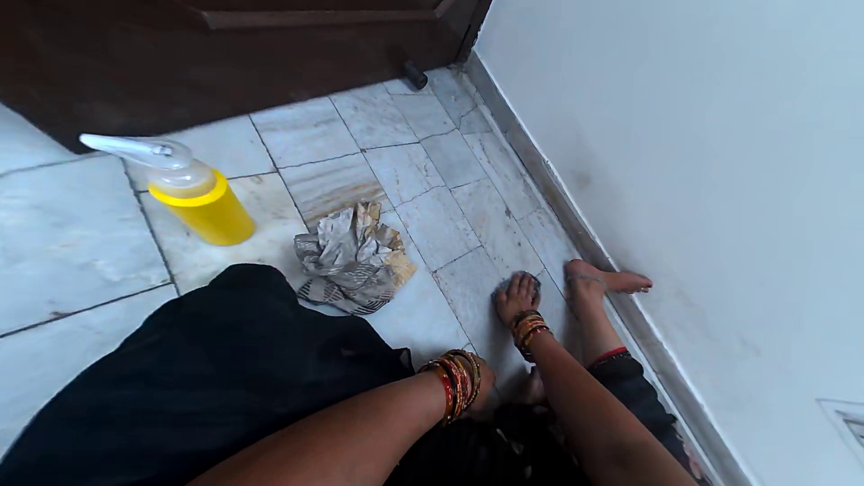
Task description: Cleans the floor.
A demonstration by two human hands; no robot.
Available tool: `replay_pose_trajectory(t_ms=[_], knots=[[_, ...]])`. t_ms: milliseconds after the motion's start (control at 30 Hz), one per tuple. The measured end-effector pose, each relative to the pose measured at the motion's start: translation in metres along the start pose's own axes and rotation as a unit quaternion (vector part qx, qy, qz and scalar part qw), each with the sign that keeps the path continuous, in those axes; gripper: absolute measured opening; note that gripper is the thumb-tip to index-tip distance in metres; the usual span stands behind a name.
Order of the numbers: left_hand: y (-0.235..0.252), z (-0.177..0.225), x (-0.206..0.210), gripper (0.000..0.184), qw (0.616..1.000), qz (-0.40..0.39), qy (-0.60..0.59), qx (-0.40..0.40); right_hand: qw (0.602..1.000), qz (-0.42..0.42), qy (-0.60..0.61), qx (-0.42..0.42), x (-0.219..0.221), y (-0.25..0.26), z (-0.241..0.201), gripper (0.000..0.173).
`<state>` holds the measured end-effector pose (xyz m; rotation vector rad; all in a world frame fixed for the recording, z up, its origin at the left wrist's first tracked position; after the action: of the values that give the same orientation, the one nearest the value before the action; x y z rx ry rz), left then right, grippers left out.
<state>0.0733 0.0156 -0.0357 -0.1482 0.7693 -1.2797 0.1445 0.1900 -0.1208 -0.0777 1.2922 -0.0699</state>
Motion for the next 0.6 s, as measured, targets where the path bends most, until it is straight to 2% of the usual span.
replay_pose_trajectory(t_ms=[33, 67, 167, 233, 333, 400, 467, 600], knots=[[-0.001, 0.000, -0.001, 0.047, 1.000, -0.001, -0.005, 0.001, 0.992, -0.120, 0.023, -0.015, -0.014, 0.001, -0.020, 0.075], [-0.001, 0.001, -0.001, 0.047, 1.000, 0.000, -0.009, 0.001, 0.988, -0.138, 0.064, -0.036, -0.027, 0.001, -0.041, 0.075], [-0.005, 0.004, -0.002, 0.052, 1.000, -0.007, -0.017, 0.000, 0.982, -0.109, 0.111, -0.107, -0.052, 0.002, -0.108, 0.074], [-0.005, 0.003, -0.003, 0.053, 1.000, -0.008, -0.020, 0.005, 0.976, -0.119, 0.106, -0.146, -0.069, 0.003, -0.149, 0.073], [0.004, -0.007, 0.000, 0.051, 0.999, 0.021, -0.027, 0.002, 0.965, -0.118, 0.113, -0.205, -0.087, 0.005, -0.201, 0.072], [0.013, -0.013, 0.004, 0.052, 0.999, 0.036, -0.026, 0.009, 0.959, -0.110, 0.113, -0.236, -0.092, 0.012, -0.223, 0.070], [0.011, -0.013, 0.002, 0.053, 1.000, 0.013, -0.026, 0.008, 0.955, -0.100, 0.117, -0.252, -0.095, 0.027, -0.233, 0.069], [0.005, -0.012, -0.002, 0.055, 0.999, 0.004, -0.046, 0.008, 0.960, -0.085, 0.141, -0.226, -0.098, 0.078, -0.222, 0.068]])
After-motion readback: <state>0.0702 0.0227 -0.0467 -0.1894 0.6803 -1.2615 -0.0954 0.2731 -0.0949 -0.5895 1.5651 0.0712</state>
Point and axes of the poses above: each hand's wrist, its own y-axis towards the middle knuckle, its own x-axis out of the palm, z = x × y, the point moved 8 cm from there along y, towards the middle knuckle, and after that the axes turned 11 degrees about x, right-handed, at the moved point
